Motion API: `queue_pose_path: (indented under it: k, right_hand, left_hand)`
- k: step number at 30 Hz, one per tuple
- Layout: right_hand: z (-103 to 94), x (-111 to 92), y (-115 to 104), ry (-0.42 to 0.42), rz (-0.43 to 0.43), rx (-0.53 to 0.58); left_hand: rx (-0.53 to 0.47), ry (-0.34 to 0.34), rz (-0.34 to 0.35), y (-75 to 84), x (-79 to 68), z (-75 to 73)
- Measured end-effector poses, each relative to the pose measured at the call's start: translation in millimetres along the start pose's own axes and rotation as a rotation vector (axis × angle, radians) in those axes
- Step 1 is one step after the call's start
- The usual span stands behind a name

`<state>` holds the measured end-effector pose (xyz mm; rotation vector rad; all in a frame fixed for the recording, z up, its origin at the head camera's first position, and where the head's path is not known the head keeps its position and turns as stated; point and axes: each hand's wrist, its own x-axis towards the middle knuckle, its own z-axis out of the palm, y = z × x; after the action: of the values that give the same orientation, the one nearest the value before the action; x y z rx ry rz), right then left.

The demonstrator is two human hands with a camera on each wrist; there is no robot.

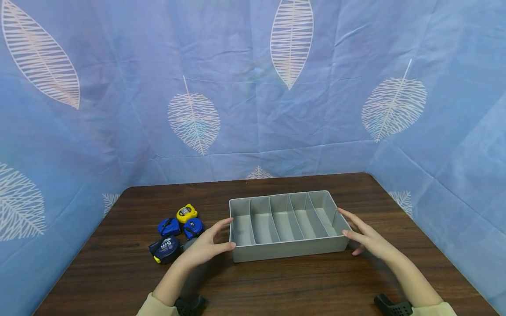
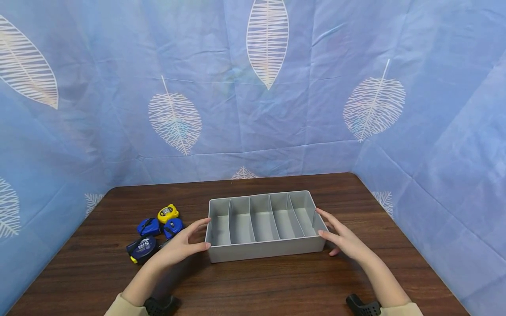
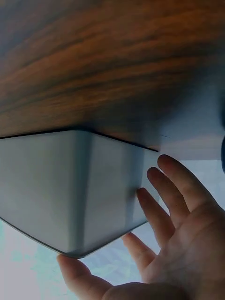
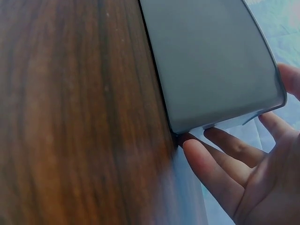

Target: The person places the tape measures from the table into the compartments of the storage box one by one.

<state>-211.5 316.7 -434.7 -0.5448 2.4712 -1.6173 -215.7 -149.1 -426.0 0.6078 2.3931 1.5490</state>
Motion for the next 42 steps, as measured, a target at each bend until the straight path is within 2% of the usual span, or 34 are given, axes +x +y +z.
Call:
queue_pose_path:
  k: [6, 14, 19, 33, 42]
  right_hand:
    - [-1.0, -0.6, 0.4, 0.0, 0.001, -0.014]
    - [-0.5, -0.8, 1.9, 0.007, 0.02, -0.02]
    - [-0.8, -0.5, 2.3, 0.007, 0.029, -0.026]
    - [0.4, -1.7, 0.5, 0.003, 0.025, -0.025]
    - [0.8, -1.4, 0.8, 0.004, 0.015, -0.027]
  left_hand:
    - [0.097, -0.011, 0.027, 0.1, -1.2, -3.2]
    - [0.151, 0.009, 0.071, 0.6, -3.3, -9.3]
    - [0.204, 0.06, 0.105, 2.2, -5.7, -14.9]
    - [0.334, 0.201, 0.122, 9.4, -14.2, -30.5]
    - [0.422, 0.271, 0.161, 6.9, -17.7, -38.3]
